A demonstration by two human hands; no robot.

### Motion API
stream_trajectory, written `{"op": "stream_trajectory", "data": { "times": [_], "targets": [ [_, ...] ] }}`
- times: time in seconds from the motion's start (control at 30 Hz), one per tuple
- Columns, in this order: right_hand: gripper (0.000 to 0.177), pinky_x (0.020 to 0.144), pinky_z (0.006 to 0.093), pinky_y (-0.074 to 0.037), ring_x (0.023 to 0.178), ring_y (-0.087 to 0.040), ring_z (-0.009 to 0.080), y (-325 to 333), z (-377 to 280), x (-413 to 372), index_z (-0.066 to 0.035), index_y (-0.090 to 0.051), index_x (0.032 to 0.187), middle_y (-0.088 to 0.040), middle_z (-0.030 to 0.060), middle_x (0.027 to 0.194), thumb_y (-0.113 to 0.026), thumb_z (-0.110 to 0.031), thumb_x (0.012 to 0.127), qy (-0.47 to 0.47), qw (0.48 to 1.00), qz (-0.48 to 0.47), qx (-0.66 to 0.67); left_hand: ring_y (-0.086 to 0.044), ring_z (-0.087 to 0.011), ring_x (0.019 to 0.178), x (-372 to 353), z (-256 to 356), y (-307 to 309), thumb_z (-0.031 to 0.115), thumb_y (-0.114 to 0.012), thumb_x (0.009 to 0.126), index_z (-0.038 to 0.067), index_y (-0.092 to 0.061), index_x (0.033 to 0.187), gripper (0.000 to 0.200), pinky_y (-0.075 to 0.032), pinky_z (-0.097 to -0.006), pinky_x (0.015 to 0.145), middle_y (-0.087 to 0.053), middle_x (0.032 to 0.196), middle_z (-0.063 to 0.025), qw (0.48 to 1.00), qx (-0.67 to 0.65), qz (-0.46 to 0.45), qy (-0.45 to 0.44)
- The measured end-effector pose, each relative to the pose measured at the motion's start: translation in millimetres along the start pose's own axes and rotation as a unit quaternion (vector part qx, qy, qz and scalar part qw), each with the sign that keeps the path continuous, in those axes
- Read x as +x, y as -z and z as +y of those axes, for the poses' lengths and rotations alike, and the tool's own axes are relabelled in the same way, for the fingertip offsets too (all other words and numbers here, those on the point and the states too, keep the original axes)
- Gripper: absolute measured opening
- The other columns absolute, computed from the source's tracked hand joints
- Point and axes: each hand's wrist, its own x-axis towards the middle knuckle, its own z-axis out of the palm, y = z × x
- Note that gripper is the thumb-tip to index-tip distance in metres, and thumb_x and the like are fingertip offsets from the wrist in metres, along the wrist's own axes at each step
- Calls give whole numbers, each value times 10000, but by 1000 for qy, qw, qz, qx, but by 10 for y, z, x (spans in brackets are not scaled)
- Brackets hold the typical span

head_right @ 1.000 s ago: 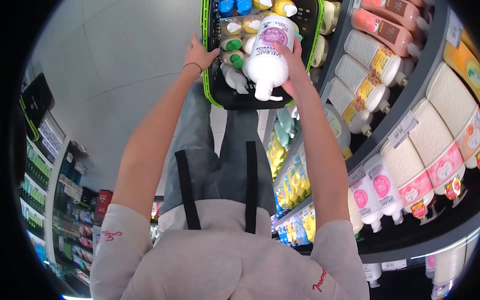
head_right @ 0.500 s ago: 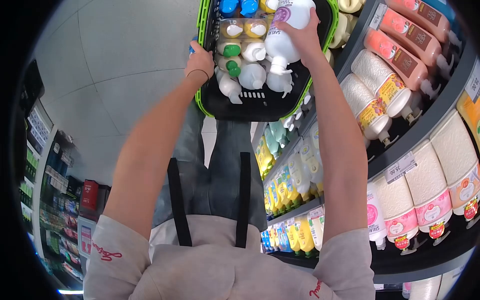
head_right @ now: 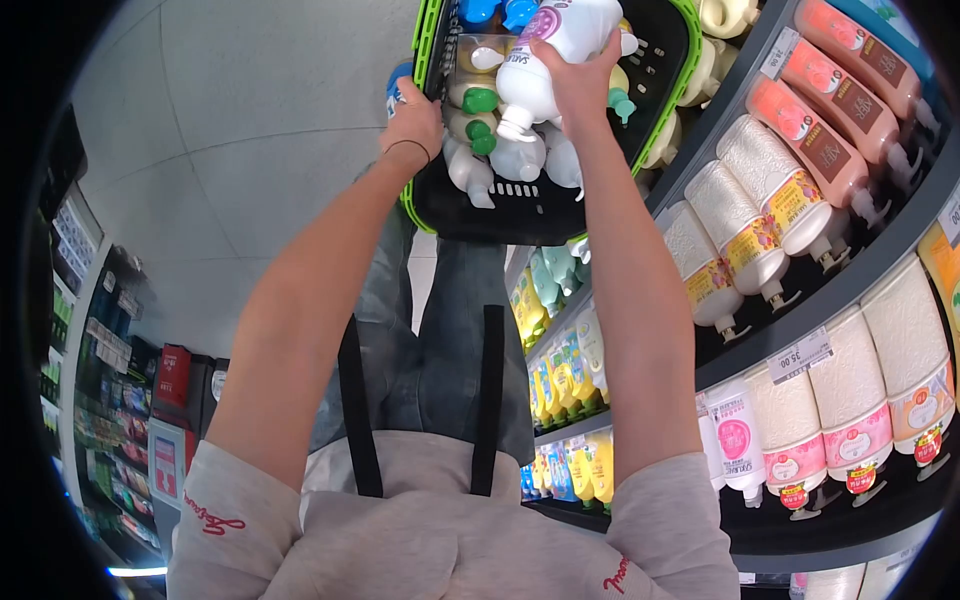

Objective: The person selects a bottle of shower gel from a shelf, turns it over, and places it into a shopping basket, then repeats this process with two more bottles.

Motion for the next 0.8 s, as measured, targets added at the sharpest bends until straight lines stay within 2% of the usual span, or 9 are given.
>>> {"op": "stream_trajectory", "data": {
  "times": [0.17,0.23,0.47,0.53,0.57,0.63,0.67,0.73,0.8],
  "targets": [
    [1121,931,402,-406,1137,-432,315,-231,218,-18,-57,0,1405,-315,234,1304,-797,-205,630,4,995,96,21,-551,-423,1006,-8,-18,-1,337,-443,899,67,-206,1172,452,-412,-522,860,-533,1109,-260,1000,0,-3,-10],
    [1146,999,412,-337,1215,-348,366,-305,195,-57,-87,11,1413,-215,280,1348,-799,-240,616,-39,988,151,-14,-550,-423,1007,0,-20,-9,339,-442,899,67,-207,1169,449,-410,-522,863,-531,1112,-261,1000,-1,-1,-11],
    [1179,1012,423,-321,1225,-338,356,-335,272,-32,-115,43,1411,-227,267,1342,-810,-248,607,-54,983,172,-22,-541,-421,1025,-5,-14,20,340,-438,901,68,-204,1188,460,-400,-528,874,-521,1134,-257,1000,3,-9,-7],
    [1121,868,402,-436,1125,-431,294,-315,241,-37,-106,11,1403,-336,214,1270,-795,-198,630,-85,983,161,34,-537,-421,1032,-4,-14,19,341,-439,901,70,-205,1191,461,-396,-531,876,-518,1141,-255,1000,1,-7,-8],
    [1121,868,402,-436,1125,-431,294,-294,220,-39,-106,11,1403,-336,214,1270,-795,-198,630,-85,983,161,32,-534,-420,1038,-4,-16,21,340,-439,900,72,-205,1197,463,-390,-536,880,-513,1148,-254,1000,1,-12,-8],
    [1042,642,343,-473,881,-526,228,-251,161,-32,-107,-28,1392,-438,165,1140,-767,-119,658,-75,982,126,119,-531,-418,1044,4,-22,15,339,-439,900,75,-205,1202,465,-385,-540,883,-509,1155,-252,1000,0,-17,-9],
    [1042,642,343,-473,881,-526,228,-240,133,-24,-107,-28,1392,-438,165,1140,-767,-119,658,-74,982,126,119,-531,-416,1045,8,-25,14,337,-439,899,78,-203,1207,466,-382,-542,885,-509,1155,-251,1000,-8,-16,-6],
    [926,549,346,-426,599,-482,152,-227,96,-7,-156,-46,1368,-486,121,969,-690,-24,716,-60,984,117,122,-531,-414,1046,3,-19,24,334,-439,899,82,-202,1213,468,-380,-544,886,-509,1156,-250,1000,-17,-14,-4],
    [913,553,351,-427,605,-480,153,-247,87,6,-169,-41,1371,-487,123,961,-666,-3,726,-58,981,116,143,-534,-412,1043,-3,-20,31,331,-440,898,88,-197,1221,472,-381,-541,886,-508,1158,-249,1000,-12,-19,-6]
  ]
}}
